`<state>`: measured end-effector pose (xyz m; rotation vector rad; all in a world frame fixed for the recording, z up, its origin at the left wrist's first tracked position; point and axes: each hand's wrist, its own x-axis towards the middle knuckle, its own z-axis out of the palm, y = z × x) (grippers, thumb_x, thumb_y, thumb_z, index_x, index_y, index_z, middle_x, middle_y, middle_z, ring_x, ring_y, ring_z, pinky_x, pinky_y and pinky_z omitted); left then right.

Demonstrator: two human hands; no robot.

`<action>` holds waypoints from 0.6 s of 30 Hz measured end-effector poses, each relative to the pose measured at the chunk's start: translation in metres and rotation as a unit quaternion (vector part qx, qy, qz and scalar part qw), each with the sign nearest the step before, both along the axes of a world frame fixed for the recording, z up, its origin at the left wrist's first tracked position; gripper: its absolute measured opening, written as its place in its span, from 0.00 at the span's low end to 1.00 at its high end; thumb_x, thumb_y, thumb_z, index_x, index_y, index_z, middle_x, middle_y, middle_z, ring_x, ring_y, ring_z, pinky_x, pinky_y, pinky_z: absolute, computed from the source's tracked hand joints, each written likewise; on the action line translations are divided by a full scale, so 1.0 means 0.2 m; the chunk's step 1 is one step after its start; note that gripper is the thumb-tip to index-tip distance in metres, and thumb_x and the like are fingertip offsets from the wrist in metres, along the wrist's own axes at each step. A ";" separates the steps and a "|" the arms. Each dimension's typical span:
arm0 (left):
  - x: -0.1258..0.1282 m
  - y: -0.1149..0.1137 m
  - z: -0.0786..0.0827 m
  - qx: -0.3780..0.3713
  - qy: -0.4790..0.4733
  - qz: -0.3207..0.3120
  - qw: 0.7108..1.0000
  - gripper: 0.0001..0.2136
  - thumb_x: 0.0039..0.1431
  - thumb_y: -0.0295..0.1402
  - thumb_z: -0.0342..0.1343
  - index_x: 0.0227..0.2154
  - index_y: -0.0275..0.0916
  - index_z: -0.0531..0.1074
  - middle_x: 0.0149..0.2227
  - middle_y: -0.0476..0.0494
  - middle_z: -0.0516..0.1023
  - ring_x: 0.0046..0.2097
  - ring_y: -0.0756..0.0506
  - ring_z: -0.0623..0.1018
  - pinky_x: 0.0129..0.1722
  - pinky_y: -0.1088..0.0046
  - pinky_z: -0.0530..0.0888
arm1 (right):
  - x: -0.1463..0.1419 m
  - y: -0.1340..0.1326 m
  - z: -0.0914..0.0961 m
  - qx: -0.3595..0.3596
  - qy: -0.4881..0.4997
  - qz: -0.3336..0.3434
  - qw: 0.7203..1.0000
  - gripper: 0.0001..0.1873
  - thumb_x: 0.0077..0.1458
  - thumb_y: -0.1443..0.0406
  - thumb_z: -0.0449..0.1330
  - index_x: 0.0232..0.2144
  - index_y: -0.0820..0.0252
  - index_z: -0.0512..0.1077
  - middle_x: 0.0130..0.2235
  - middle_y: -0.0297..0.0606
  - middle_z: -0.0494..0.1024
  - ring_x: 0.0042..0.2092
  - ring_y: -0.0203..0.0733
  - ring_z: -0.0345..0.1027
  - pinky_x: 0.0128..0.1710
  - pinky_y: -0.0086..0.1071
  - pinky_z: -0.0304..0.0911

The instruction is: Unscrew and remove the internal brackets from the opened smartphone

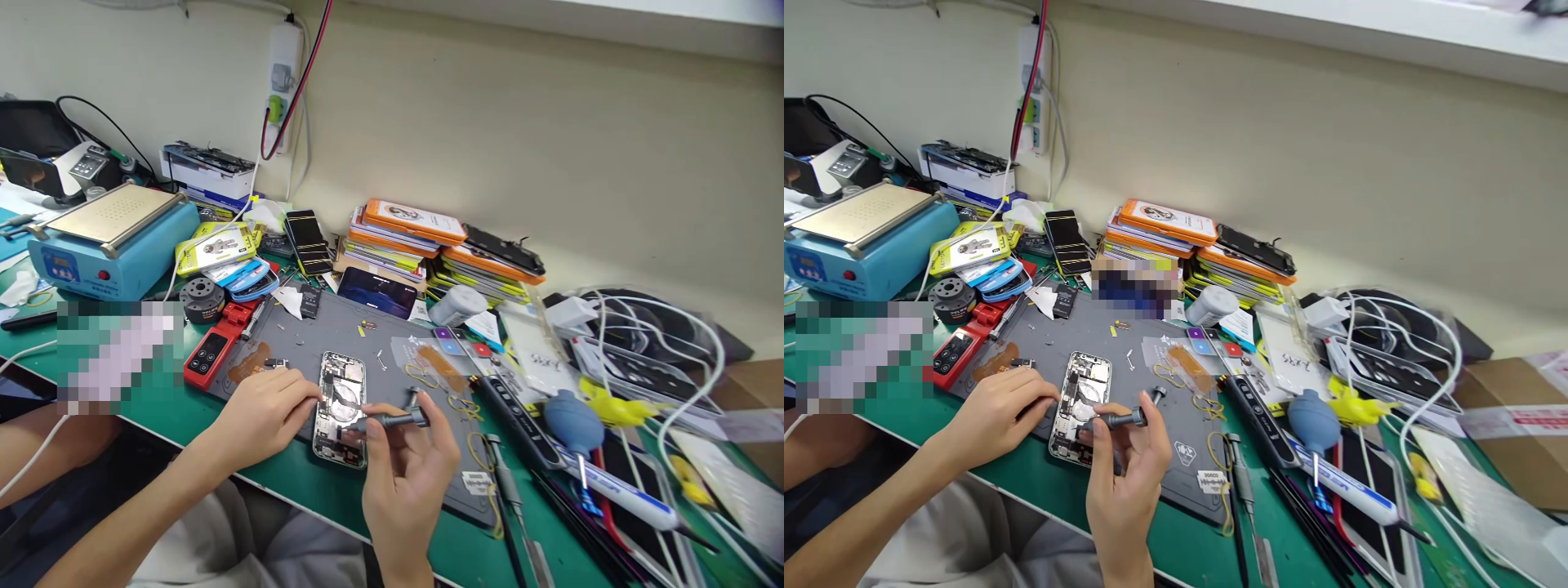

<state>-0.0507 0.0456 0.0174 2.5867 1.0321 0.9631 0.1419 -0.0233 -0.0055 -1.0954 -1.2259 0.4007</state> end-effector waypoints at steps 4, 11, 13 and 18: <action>0.00 0.00 0.00 -0.007 -0.006 0.023 1.000 0.09 0.81 0.31 0.50 0.45 0.41 0.76 0.40 0.48 0.83 0.40 0.44 0.81 0.41 0.66 0.72 | -0.02 0.04 -0.01 0.026 -0.066 0.019 0.997 0.33 0.75 0.71 0.61 0.74 0.47 0.57 0.49 0.42 0.82 0.44 0.41 0.84 0.38 0.30 0.84; 0.00 0.00 -0.01 -0.006 0.008 0.024 1.000 0.10 0.82 0.32 0.50 0.44 0.41 0.76 0.39 0.48 0.82 0.40 0.43 0.80 0.41 0.66 0.72 | -0.03 0.06 -0.02 0.027 -0.110 0.034 0.993 0.35 0.75 0.73 0.61 0.75 0.46 0.57 0.50 0.40 0.81 0.46 0.39 0.84 0.42 0.29 0.83; 0.00 0.00 -0.01 -0.008 0.009 0.022 1.000 0.10 0.82 0.32 0.50 0.44 0.41 0.76 0.39 0.48 0.82 0.40 0.43 0.80 0.41 0.66 0.72 | -0.03 0.06 -0.02 0.022 -0.115 0.033 0.993 0.35 0.75 0.73 0.61 0.75 0.45 0.57 0.50 0.40 0.81 0.46 0.39 0.84 0.42 0.28 0.83; 0.01 0.00 -0.01 -0.009 0.002 0.024 1.000 0.10 0.82 0.32 0.49 0.45 0.41 0.76 0.39 0.48 0.83 0.40 0.43 0.81 0.41 0.66 0.72 | -0.03 0.06 -0.01 0.012 -0.112 0.036 0.993 0.34 0.75 0.72 0.61 0.75 0.44 0.57 0.50 0.38 0.81 0.43 0.39 0.84 0.41 0.29 0.83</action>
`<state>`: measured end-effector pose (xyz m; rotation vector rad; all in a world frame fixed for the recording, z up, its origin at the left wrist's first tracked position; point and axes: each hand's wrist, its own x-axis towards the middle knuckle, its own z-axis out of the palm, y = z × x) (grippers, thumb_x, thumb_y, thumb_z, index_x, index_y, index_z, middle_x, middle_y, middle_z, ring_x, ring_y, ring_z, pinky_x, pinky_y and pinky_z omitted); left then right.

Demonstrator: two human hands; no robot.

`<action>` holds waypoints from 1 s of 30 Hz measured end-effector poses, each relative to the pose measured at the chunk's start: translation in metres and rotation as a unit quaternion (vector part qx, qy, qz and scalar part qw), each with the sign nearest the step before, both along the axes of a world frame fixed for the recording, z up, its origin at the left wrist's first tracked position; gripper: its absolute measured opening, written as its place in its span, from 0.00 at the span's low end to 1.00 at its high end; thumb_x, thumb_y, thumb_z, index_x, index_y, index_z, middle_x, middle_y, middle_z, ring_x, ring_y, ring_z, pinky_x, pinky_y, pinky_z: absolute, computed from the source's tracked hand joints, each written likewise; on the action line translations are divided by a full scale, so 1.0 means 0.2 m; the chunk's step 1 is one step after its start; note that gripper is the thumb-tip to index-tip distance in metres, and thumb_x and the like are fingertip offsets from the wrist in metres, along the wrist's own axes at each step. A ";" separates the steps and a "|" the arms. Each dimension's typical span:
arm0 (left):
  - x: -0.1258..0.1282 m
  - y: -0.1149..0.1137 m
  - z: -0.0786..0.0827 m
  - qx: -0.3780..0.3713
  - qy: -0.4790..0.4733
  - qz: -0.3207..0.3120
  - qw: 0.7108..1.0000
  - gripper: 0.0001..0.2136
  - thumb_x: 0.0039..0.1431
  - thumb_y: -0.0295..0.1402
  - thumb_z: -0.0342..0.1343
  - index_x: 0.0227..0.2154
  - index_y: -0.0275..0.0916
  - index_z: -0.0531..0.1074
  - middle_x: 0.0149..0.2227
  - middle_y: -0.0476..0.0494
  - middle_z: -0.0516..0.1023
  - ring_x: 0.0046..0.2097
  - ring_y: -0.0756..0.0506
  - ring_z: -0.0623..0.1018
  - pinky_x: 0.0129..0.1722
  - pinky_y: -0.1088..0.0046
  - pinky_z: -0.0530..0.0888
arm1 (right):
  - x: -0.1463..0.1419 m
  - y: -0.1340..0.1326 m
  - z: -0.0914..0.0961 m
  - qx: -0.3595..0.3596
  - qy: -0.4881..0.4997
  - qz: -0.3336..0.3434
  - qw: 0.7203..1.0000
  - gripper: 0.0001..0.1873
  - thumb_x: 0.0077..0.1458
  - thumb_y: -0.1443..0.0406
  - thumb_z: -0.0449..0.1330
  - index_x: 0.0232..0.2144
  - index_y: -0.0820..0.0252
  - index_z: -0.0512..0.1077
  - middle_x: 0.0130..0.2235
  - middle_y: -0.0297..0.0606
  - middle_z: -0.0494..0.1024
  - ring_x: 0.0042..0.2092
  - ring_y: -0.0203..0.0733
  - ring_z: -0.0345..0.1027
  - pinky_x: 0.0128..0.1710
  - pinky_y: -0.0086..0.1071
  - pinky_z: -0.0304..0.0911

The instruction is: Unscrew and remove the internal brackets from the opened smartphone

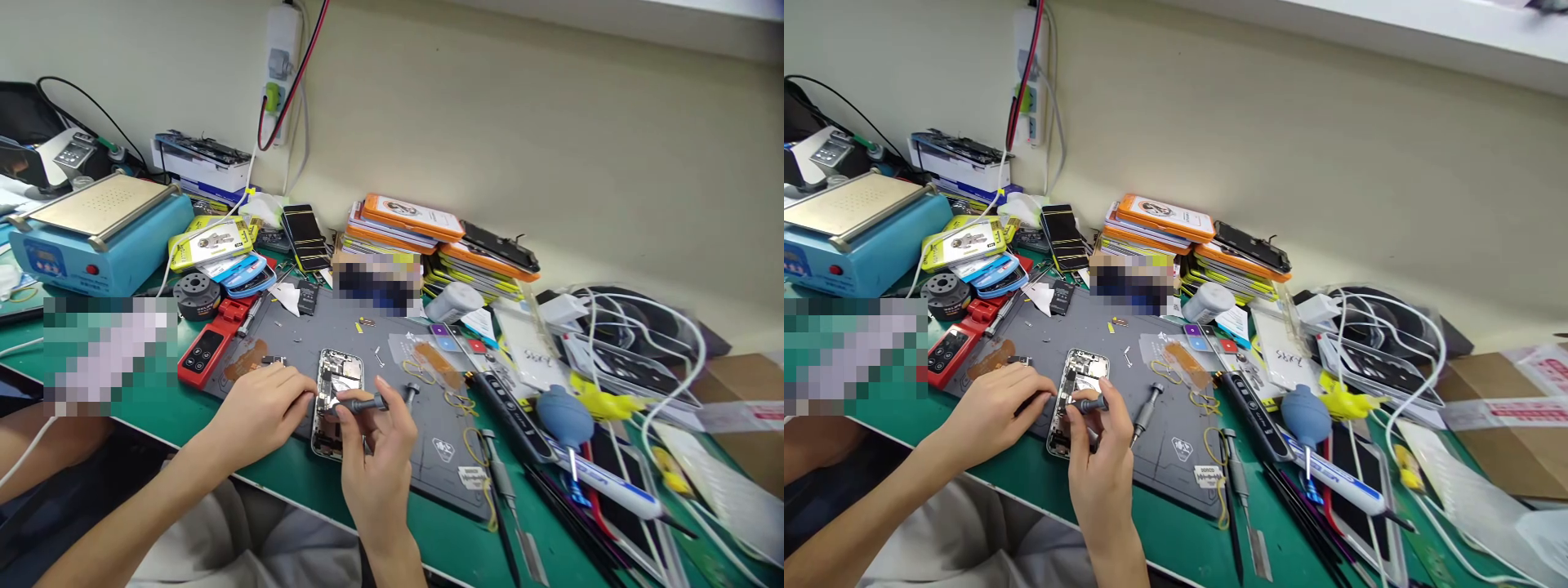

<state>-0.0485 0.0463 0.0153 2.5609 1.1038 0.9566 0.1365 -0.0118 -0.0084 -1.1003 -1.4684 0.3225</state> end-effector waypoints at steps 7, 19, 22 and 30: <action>0.00 0.00 0.01 -0.003 -0.004 0.003 1.000 0.11 0.82 0.32 0.49 0.44 0.42 0.76 0.39 0.48 0.84 0.39 0.44 0.81 0.40 0.66 0.73 | 0.00 0.00 0.00 -0.003 -0.015 -0.002 1.000 0.32 0.76 0.71 0.60 0.74 0.46 0.58 0.50 0.38 0.82 0.45 0.40 0.85 0.43 0.30 0.84; -0.01 0.01 -0.01 -0.004 0.004 0.008 1.000 0.13 0.83 0.35 0.47 0.45 0.42 0.77 0.39 0.49 0.84 0.39 0.44 0.81 0.40 0.66 0.73 | 0.01 0.03 0.04 0.052 -0.156 0.012 0.986 0.33 0.76 0.72 0.59 0.76 0.48 0.58 0.54 0.42 0.83 0.46 0.43 0.82 0.47 0.36 0.82; -0.01 0.01 -0.01 -0.003 0.013 0.015 1.000 0.13 0.83 0.34 0.48 0.44 0.42 0.77 0.39 0.48 0.84 0.39 0.43 0.81 0.40 0.66 0.72 | 0.01 0.02 0.04 0.040 -0.150 0.027 0.988 0.35 0.75 0.74 0.53 0.78 0.50 0.55 0.61 0.46 0.80 0.59 0.46 0.79 0.56 0.42 0.80; -0.01 0.01 -0.01 -0.010 0.007 0.009 1.000 0.11 0.82 0.34 0.49 0.44 0.42 0.77 0.40 0.49 0.84 0.40 0.43 0.81 0.41 0.66 0.72 | 0.02 0.02 0.04 0.052 -0.150 0.023 0.987 0.35 0.74 0.76 0.51 0.77 0.50 0.57 0.63 0.47 0.77 0.64 0.46 0.75 0.57 0.44 0.81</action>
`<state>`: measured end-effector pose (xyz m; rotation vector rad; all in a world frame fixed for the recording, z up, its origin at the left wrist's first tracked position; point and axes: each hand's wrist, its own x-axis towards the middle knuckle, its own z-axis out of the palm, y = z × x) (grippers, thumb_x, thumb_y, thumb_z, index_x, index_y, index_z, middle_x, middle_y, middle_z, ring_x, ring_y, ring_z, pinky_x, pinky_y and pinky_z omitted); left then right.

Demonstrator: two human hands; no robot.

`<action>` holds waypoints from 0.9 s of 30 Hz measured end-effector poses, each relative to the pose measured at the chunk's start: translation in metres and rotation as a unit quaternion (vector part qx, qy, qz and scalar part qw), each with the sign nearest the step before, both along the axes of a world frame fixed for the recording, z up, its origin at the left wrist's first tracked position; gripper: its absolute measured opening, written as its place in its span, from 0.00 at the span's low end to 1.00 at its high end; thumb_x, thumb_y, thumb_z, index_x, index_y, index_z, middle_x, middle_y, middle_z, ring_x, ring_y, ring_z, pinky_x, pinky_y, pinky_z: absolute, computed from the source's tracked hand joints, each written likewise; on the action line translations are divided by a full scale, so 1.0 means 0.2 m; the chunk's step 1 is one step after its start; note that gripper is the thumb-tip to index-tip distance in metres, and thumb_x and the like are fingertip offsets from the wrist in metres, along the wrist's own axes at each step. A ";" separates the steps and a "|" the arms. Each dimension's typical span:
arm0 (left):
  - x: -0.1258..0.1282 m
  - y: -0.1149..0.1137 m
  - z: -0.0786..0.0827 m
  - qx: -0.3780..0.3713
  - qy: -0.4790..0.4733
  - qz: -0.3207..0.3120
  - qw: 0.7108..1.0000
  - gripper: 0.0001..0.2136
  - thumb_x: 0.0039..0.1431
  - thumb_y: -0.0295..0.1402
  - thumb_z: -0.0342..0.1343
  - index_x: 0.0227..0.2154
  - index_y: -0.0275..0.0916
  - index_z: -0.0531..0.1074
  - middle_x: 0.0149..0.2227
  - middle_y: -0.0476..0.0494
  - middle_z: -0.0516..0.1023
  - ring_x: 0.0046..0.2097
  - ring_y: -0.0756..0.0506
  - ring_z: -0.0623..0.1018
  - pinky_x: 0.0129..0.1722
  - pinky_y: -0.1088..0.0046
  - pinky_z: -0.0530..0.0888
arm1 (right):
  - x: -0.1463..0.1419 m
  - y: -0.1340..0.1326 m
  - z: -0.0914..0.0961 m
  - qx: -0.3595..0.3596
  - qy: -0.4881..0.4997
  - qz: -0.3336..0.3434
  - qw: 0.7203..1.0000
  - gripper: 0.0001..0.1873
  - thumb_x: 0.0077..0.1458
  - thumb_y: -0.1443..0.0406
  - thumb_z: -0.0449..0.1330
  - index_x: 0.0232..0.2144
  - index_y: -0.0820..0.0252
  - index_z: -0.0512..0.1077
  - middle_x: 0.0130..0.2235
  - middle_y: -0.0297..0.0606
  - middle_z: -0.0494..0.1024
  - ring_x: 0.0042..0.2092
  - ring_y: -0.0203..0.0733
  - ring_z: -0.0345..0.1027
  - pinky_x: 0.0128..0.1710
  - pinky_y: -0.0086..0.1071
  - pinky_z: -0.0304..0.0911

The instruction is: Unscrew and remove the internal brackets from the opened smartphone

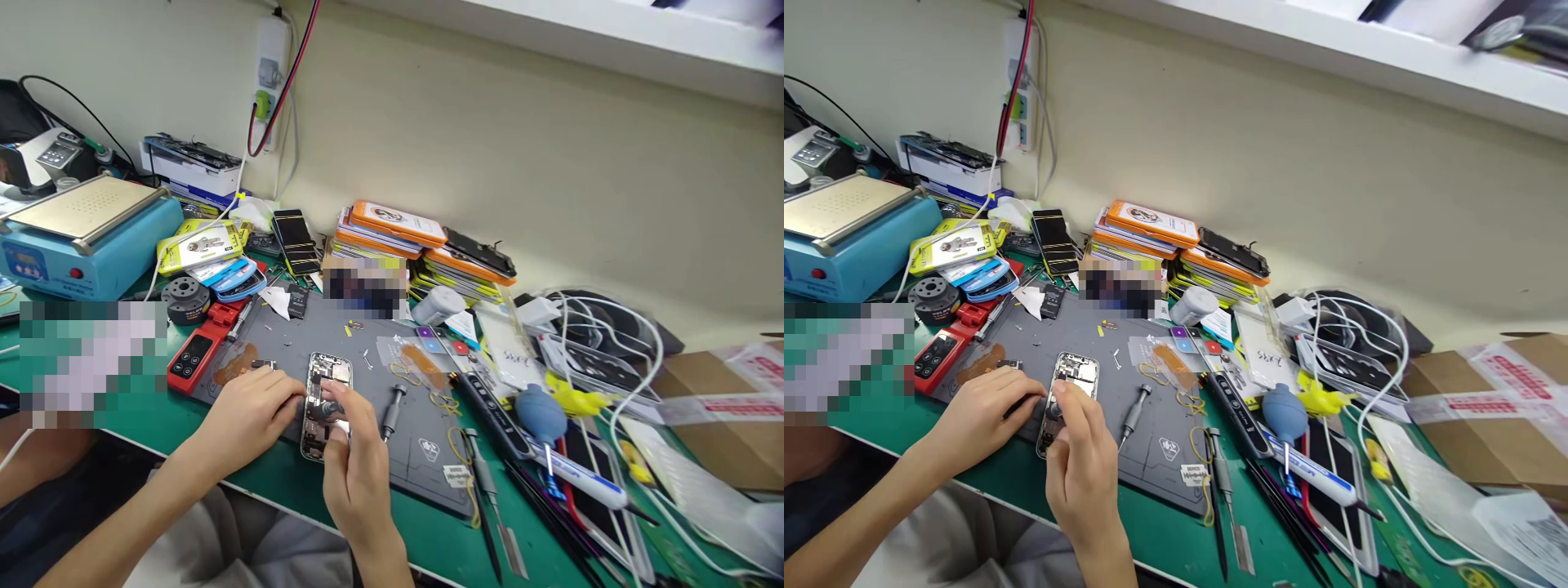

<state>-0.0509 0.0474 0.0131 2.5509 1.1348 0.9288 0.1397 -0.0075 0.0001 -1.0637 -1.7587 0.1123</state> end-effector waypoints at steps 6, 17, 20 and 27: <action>0.00 0.00 0.01 -0.003 -0.010 0.000 1.000 0.11 0.83 0.34 0.49 0.45 0.42 0.77 0.40 0.49 0.84 0.40 0.43 0.81 0.41 0.66 0.73 | 0.00 -0.01 0.00 0.024 -0.003 -0.033 0.999 0.37 0.74 0.76 0.53 0.78 0.50 0.56 0.62 0.48 0.78 0.61 0.50 0.77 0.55 0.46 0.82; 0.00 0.00 0.01 0.007 0.015 -0.034 0.999 0.10 0.82 0.35 0.51 0.47 0.42 0.77 0.41 0.47 0.83 0.43 0.43 0.82 0.42 0.64 0.72 | -0.02 -0.02 -0.02 0.007 0.024 -0.056 0.998 0.35 0.75 0.71 0.57 0.78 0.50 0.56 0.59 0.49 0.79 0.52 0.47 0.81 0.43 0.37 0.84; 0.00 0.00 0.01 0.006 0.018 -0.054 0.998 0.08 0.81 0.35 0.53 0.48 0.42 0.78 0.41 0.46 0.83 0.43 0.42 0.81 0.41 0.64 0.71 | -0.02 -0.03 -0.03 0.000 0.052 -0.069 0.996 0.36 0.74 0.70 0.63 0.78 0.50 0.57 0.53 0.45 0.81 0.44 0.42 0.82 0.39 0.32 0.83; 0.00 0.00 0.03 0.025 0.051 -0.074 0.996 0.10 0.82 0.35 0.52 0.43 0.41 0.77 0.40 0.46 0.82 0.41 0.43 0.79 0.41 0.64 0.72 | -0.02 -0.04 -0.05 -0.006 0.130 -0.052 0.990 0.35 0.74 0.73 0.62 0.75 0.48 0.60 0.52 0.43 0.81 0.46 0.41 0.83 0.40 0.32 0.84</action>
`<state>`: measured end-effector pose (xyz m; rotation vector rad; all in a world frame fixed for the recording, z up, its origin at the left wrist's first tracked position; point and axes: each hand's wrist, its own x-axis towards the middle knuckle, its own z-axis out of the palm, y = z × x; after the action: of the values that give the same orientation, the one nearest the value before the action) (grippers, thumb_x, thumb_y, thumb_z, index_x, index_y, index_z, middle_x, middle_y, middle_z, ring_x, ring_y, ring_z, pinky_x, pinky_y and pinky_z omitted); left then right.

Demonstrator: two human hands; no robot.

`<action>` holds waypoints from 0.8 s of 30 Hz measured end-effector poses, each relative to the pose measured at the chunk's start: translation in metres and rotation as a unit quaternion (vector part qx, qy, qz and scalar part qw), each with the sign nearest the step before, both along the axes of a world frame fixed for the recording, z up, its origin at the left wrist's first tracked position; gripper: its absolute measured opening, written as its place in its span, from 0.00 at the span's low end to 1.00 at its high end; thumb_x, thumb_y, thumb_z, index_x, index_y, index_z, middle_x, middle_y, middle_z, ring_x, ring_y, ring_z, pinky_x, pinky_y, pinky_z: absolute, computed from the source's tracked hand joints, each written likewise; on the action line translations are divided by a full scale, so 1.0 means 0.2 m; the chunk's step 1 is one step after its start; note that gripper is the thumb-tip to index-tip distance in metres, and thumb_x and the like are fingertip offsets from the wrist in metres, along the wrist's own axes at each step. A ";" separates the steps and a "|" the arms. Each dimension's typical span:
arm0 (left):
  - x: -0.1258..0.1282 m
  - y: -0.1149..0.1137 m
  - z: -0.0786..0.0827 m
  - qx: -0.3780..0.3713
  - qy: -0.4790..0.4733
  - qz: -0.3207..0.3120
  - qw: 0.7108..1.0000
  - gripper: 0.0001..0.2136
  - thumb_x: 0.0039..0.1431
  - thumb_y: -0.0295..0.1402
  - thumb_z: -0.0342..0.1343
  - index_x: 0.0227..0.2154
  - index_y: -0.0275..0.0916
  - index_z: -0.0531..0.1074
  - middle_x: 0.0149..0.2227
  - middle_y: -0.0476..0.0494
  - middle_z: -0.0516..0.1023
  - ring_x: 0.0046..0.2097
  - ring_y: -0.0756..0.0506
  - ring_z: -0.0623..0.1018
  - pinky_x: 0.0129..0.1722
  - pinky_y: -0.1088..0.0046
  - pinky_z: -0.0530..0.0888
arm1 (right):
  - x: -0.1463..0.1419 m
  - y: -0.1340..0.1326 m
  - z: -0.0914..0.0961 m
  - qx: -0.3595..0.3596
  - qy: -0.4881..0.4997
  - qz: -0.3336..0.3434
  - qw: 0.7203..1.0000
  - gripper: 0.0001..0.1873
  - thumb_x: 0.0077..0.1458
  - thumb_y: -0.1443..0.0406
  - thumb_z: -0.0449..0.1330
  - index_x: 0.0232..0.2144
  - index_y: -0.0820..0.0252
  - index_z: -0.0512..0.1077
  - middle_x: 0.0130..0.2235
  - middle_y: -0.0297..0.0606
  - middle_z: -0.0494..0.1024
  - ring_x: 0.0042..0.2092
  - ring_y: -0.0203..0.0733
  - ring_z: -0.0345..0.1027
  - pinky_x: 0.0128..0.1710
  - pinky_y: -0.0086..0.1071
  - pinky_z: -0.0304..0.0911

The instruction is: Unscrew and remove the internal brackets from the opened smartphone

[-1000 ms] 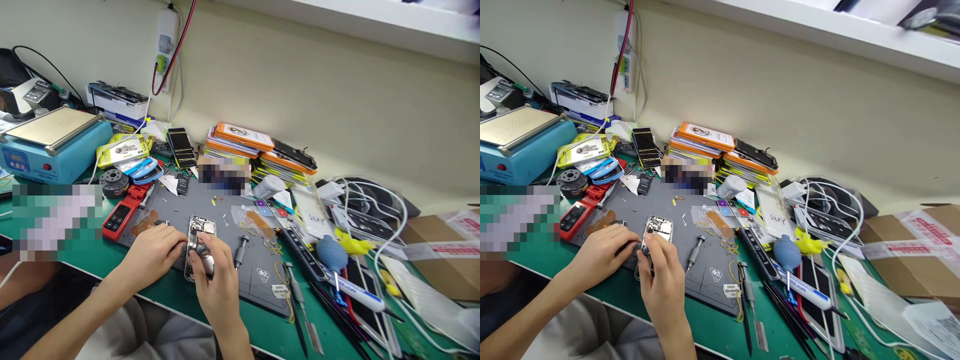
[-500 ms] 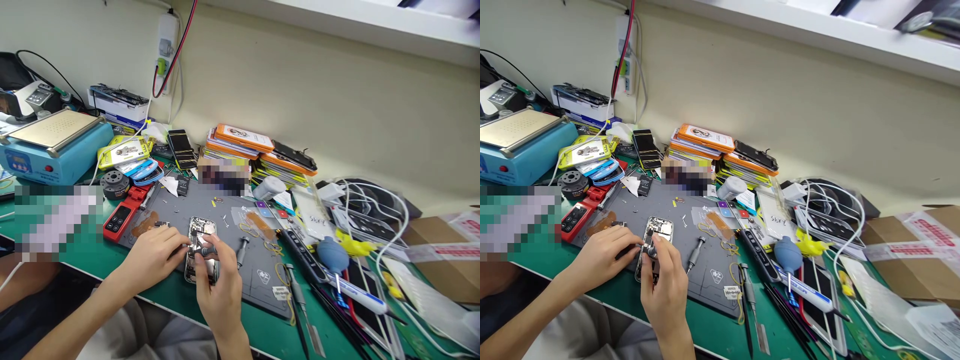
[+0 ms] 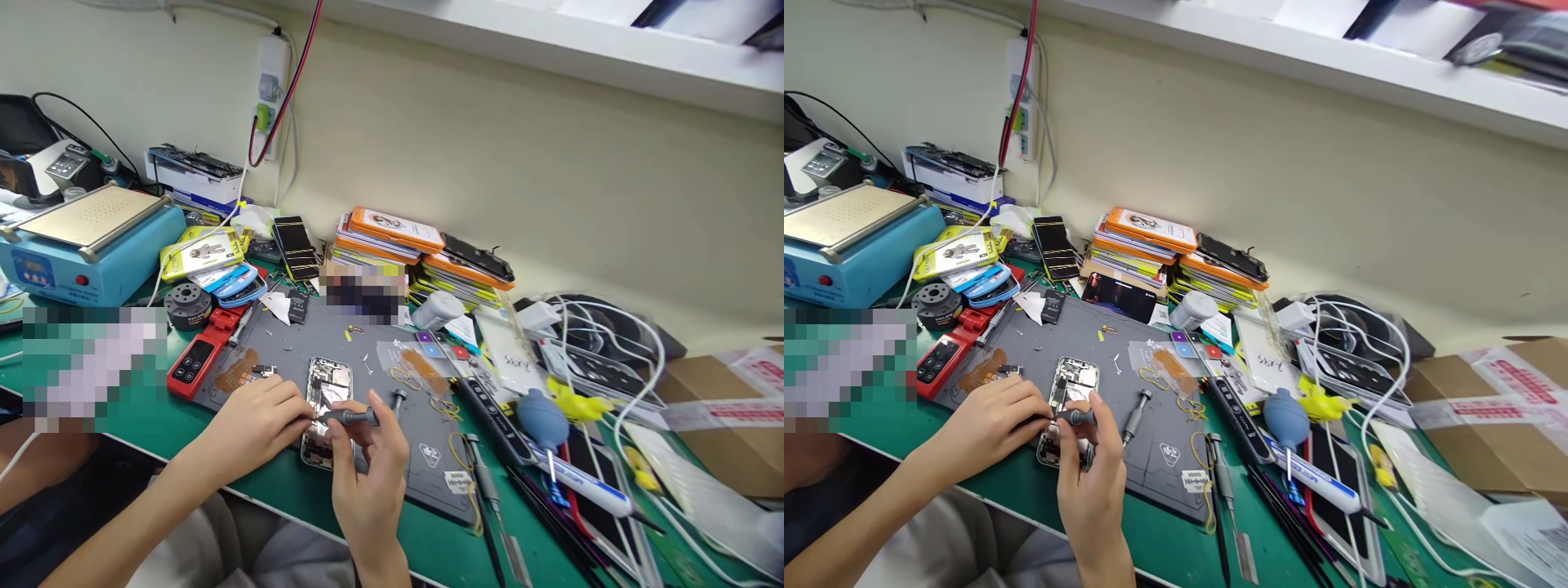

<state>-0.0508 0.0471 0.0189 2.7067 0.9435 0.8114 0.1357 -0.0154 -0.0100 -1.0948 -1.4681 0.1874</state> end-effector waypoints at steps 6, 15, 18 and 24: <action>0.00 0.01 0.00 -0.008 -0.019 0.000 1.000 0.11 0.83 0.34 0.52 0.42 0.40 0.76 0.40 0.47 0.83 0.41 0.44 0.81 0.42 0.67 0.73 | -0.01 0.00 0.04 0.016 0.076 -0.037 0.996 0.30 0.74 0.71 0.62 0.72 0.51 0.61 0.48 0.44 0.81 0.43 0.42 0.82 0.37 0.31 0.83; 0.00 0.00 -0.02 -0.020 -0.055 0.039 0.998 0.11 0.84 0.33 0.48 0.44 0.41 0.74 0.40 0.49 0.83 0.40 0.44 0.80 0.40 0.67 0.71 | 0.05 -0.03 0.10 -0.099 0.311 -0.018 0.945 0.11 0.76 0.63 0.57 0.57 0.50 0.71 0.30 0.24 0.69 0.19 0.33 0.62 0.15 0.24 0.59; 0.00 0.00 -0.02 -0.022 -0.056 0.041 0.997 0.10 0.84 0.32 0.48 0.45 0.41 0.73 0.41 0.49 0.83 0.40 0.44 0.80 0.41 0.67 0.71 | 0.03 -0.03 0.06 -0.063 0.100 -0.113 0.987 0.11 0.75 0.60 0.63 0.55 0.55 0.75 0.36 0.33 0.79 0.24 0.33 0.69 0.22 0.25 0.66; 0.00 0.01 -0.03 -0.025 -0.040 0.034 0.998 0.09 0.83 0.31 0.48 0.44 0.41 0.72 0.40 0.48 0.80 0.40 0.42 0.78 0.41 0.65 0.69 | 0.02 -0.04 0.06 -0.050 -0.144 -0.137 0.979 0.13 0.80 0.57 0.59 0.47 0.57 0.80 0.32 0.33 0.83 0.22 0.35 0.72 0.25 0.29 0.62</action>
<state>-0.0499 0.0494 0.0121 2.5920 1.0274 0.8894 0.1398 -0.0228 0.0019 -1.4392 -1.5539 -0.0965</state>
